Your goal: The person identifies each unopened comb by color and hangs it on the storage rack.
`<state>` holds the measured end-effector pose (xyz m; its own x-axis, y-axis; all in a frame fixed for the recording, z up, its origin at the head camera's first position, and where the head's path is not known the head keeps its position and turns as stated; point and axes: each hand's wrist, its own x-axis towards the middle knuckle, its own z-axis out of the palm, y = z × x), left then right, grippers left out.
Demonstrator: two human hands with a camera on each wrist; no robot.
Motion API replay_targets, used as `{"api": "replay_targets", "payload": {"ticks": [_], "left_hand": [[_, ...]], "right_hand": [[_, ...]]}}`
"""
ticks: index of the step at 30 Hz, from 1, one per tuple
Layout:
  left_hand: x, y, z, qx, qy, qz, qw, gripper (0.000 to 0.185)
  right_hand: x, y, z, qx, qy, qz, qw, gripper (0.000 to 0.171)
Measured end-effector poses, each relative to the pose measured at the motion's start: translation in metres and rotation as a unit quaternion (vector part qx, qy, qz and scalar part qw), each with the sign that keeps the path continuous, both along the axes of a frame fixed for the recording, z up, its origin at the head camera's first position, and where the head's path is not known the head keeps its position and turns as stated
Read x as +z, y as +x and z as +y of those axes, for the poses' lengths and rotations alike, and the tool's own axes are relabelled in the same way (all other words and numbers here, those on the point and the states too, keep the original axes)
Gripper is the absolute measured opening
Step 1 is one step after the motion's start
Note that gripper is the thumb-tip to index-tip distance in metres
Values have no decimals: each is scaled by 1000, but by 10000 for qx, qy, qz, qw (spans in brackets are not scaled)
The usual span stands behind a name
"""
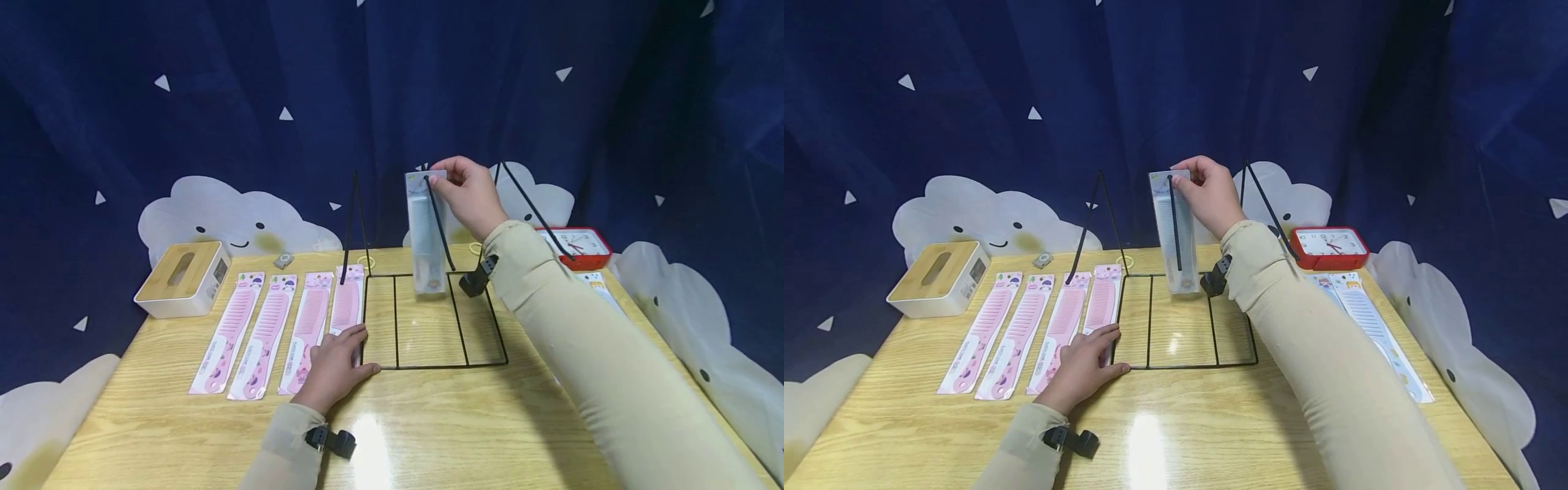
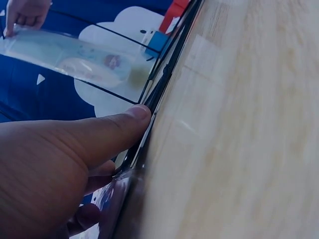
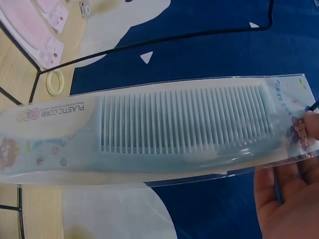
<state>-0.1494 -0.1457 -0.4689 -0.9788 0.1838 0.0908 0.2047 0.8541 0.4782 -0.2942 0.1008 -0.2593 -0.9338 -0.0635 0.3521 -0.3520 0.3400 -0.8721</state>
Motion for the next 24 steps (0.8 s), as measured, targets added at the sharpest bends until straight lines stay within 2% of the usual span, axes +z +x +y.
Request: {"api": "replay_targets", "payload": {"ticks": [5,11,16,24], "left_hand": [[-1,-1,2,-6,8,-46,10000,73],[0,-1,3,-38,1,-20,10000,73],[1,0,0,-46,34,27,10000,73],[-1,0,1,-17,14,33,10000,73]], "right_hand": [[-1,-4,0,-145,-73,-181,9997,19],[-13,-5,9,-189,-176,-218,9994,25],[-29,-6,21,-255,-77,-146,9995,27],[-68,-8,57,-465,-153,-104,9987,20]]}}
